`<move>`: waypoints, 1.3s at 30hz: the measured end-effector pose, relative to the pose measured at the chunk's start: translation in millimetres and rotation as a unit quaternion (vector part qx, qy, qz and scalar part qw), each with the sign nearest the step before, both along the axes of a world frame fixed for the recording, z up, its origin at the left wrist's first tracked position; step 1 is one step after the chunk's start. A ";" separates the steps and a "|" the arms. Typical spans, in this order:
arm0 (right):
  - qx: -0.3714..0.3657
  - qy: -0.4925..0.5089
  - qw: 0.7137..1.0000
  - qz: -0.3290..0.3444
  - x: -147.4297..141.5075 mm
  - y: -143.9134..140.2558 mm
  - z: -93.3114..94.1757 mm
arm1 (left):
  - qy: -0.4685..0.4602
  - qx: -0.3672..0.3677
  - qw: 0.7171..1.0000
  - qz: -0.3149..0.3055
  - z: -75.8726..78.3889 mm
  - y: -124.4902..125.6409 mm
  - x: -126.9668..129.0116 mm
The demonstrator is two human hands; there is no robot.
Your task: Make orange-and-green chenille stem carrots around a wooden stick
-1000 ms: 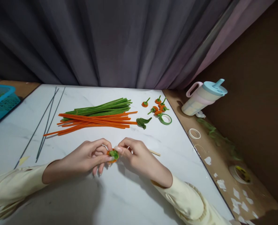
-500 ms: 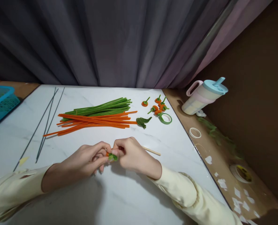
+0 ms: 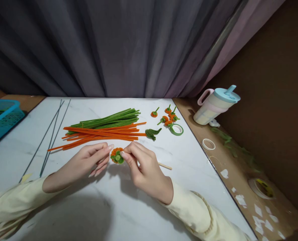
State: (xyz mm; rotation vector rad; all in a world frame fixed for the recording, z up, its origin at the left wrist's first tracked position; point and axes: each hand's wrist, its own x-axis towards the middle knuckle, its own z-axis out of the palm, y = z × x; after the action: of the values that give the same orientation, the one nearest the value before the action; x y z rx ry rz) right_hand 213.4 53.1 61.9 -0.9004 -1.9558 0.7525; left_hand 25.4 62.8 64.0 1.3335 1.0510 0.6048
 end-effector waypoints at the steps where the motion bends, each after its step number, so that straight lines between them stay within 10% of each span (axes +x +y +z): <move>1: 0.031 0.002 0.999 0.005 -0.9 1.0 -0.6 | 0.022 0.048 0.999 0.008 2.5 -0.8 0.3; 10: 0.226 0.004 0.974 0.016 -6.8 6.2 -7.0 | 0.210 0.420 0.881 -0.054 19.4 -6.7 4.1; 17: 0.357 -0.047 0.933 -0.009 -4.8 6.2 -11.7 | 0.190 0.328 0.924 -0.059 25.7 -13.2 6.1; 26: 0.436 -0.079 0.896 0.019 -3.7 8.0 -10.0 | 0.344 0.375 0.848 -0.147 23.0 -9.6 1.4; 39: 0.498 -0.113 0.860 0.015 5.2 9.1 -6.0 | 0.118 0.122 0.974 -0.151 40.7 -11.9 3.0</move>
State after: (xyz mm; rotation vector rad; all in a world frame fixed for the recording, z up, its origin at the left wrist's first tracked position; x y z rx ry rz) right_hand 218.5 62.3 56.0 -0.3042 -2.1617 -0.4080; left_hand 28.5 50.9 104.7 1.7765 0.9557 0.3605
